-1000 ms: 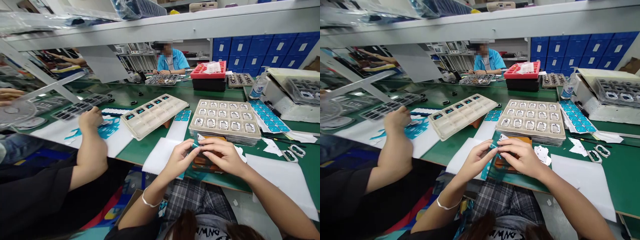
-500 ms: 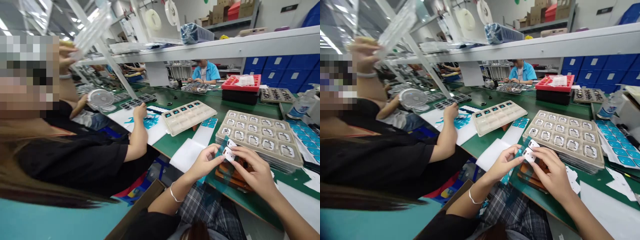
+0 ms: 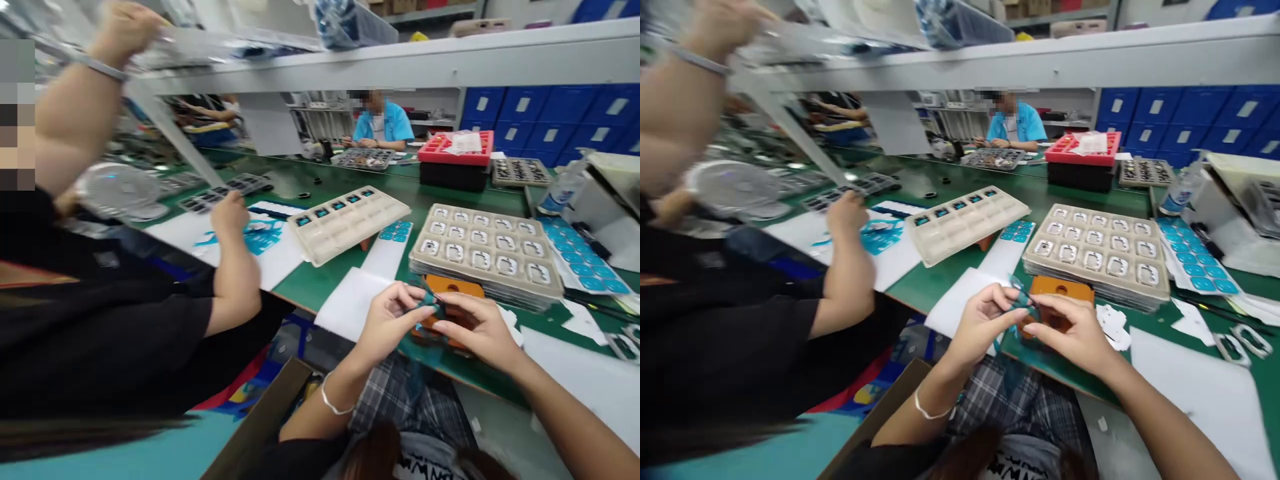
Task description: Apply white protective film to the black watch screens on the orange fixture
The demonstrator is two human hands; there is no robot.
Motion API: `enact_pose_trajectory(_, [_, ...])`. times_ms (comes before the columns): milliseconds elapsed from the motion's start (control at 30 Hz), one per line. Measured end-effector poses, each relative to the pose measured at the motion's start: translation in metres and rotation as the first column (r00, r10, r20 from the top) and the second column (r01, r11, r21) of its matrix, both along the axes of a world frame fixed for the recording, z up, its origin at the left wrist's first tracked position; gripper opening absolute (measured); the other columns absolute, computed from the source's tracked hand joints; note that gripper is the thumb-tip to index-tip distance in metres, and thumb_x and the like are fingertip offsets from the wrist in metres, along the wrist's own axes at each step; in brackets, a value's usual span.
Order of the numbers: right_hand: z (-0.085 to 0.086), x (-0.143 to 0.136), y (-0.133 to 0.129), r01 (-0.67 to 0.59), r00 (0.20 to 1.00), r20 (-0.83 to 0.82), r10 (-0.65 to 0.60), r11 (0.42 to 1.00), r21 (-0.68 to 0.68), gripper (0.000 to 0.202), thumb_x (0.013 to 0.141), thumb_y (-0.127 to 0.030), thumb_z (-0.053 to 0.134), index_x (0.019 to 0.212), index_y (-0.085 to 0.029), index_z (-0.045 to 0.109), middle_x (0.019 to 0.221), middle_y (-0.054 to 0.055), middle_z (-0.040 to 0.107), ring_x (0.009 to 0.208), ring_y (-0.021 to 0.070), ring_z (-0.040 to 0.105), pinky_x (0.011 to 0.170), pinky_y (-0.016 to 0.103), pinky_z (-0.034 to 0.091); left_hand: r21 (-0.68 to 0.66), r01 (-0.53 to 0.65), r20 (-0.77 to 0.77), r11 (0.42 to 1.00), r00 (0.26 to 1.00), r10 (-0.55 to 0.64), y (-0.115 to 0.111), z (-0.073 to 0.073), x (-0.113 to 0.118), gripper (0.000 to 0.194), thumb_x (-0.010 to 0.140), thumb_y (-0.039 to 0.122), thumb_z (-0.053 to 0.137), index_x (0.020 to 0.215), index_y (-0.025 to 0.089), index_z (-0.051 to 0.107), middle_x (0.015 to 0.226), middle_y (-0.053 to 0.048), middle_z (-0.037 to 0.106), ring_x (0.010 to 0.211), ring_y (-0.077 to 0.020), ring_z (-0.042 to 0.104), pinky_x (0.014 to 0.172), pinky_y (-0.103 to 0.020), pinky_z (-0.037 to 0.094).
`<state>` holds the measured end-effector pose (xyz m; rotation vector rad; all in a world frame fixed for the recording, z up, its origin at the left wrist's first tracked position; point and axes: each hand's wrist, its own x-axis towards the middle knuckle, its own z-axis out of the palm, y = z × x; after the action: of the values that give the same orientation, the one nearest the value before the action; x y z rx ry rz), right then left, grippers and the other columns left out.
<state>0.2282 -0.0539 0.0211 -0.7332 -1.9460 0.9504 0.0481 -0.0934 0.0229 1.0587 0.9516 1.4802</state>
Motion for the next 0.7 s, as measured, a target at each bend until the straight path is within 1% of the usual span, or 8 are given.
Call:
enact_pose_trajectory(100, [-0.001,-0.005,0.001,-0.060,0.993,-0.110,0.042,0.985,-0.161,0.028,0.084,-0.041,0.074,0.104,-0.022,0.077,0.101,0.007,0.079,0.088,0.0213,0.075,0.077,0.032,0.062,-0.021,0.040,-0.031,0.999,0.999,-0.041,0.000,0.001,-0.005,0.047,0.065,0.040,0.088,0.064,0.018,0.047,0.091,-0.006,0.073,0.089,-0.0190,0.070,0.085,-0.033,0.055])
enact_pose_trajectory(200, [-0.004,-0.007,0.005,-0.079,0.975,-0.221,0.026,0.969,-0.234,0.024,0.085,-0.042,0.073,0.097,-0.022,0.078,0.097,0.006,0.079,0.087,0.0192,0.075,0.079,0.031,0.061,-0.016,0.086,-0.069,0.996,0.994,-0.087,0.000,0.000,-0.010,0.046,0.068,0.039,0.087,0.064,0.018,0.047,0.097,-0.006,0.071,0.091,-0.0192,0.071,0.086,-0.034,0.057])
enact_pose_trajectory(300, [-0.006,-0.005,0.009,-0.003,0.959,-0.275,-0.070,0.967,-0.256,0.025,0.084,-0.045,0.073,0.092,-0.022,0.077,0.092,0.005,0.079,0.082,0.0179,0.074,0.076,0.030,0.061,-0.014,0.068,-0.090,0.998,0.994,-0.069,0.001,-0.002,-0.013,0.046,0.067,0.037,0.087,0.064,0.016,0.047,0.099,-0.005,0.068,0.081,-0.0160,0.072,0.081,-0.031,0.059])
enact_pose_trajectory(400, [-0.005,0.000,0.014,0.067,0.946,-0.290,-0.147,0.960,-0.271,0.031,0.082,-0.047,0.075,0.099,-0.021,0.074,0.085,0.004,0.078,0.078,0.0180,0.073,0.072,0.030,0.060,-0.004,0.035,-0.110,0.999,0.993,-0.035,0.001,-0.003,-0.019,0.045,0.066,0.034,0.088,0.063,0.016,0.047,0.094,-0.003,0.066,0.073,-0.0140,0.071,0.073,-0.028,0.060])
enact_pose_trajectory(467, [-0.002,0.004,0.018,0.099,0.941,-0.287,-0.179,0.958,-0.271,0.033,0.081,-0.046,0.075,0.102,-0.021,0.073,0.082,0.004,0.076,0.078,0.0183,0.073,0.073,0.030,0.059,-0.002,0.009,-0.129,1.000,0.992,-0.009,0.004,-0.004,-0.027,0.045,0.065,0.034,0.088,0.063,0.016,0.046,0.091,-0.002,0.065,0.068,-0.0135,0.070,0.062,-0.026,0.060])
enact_pose_trajectory(533, [0.001,0.010,0.022,0.137,0.943,-0.265,-0.202,0.960,-0.244,0.030,0.082,-0.044,0.074,0.103,-0.022,0.072,0.083,0.003,0.076,0.079,0.0187,0.072,0.073,0.031,0.059,-0.013,-0.043,-0.164,0.999,0.986,0.040,0.010,-0.007,-0.041,0.044,0.064,0.035,0.088,0.066,0.017,0.048,0.089,-0.002,0.064,0.065,-0.0137,0.067,0.052,-0.025,0.058])
enact_pose_trajectory(600, [0.005,0.015,0.026,0.175,0.963,-0.173,-0.208,0.967,-0.187,0.024,0.084,-0.040,0.071,0.101,-0.023,0.074,0.086,0.004,0.076,0.078,0.0190,0.071,0.071,0.032,0.058,-0.028,-0.115,-0.242,0.993,0.965,0.105,0.022,-0.013,-0.059,0.042,0.063,0.037,0.087,0.076,0.018,0.051,0.085,-0.001,0.062,0.066,-0.0149,0.067,0.047,-0.024,0.056])
enact_pose_trajectory(700, [0.008,0.020,0.031,0.202,0.975,0.099,-0.197,0.979,-0.037,0.018,0.087,-0.030,0.065,0.100,-0.024,0.076,0.091,0.005,0.076,0.073,0.0189,0.068,0.068,0.033,0.056,-0.008,-0.240,-0.490,0.971,0.847,0.205,0.051,-0.026,-0.087,0.042,0.067,0.042,0.078,0.091,0.020,0.051,0.085,-0.001,0.062,0.069,-0.0170,0.068,0.052,-0.027,0.057])
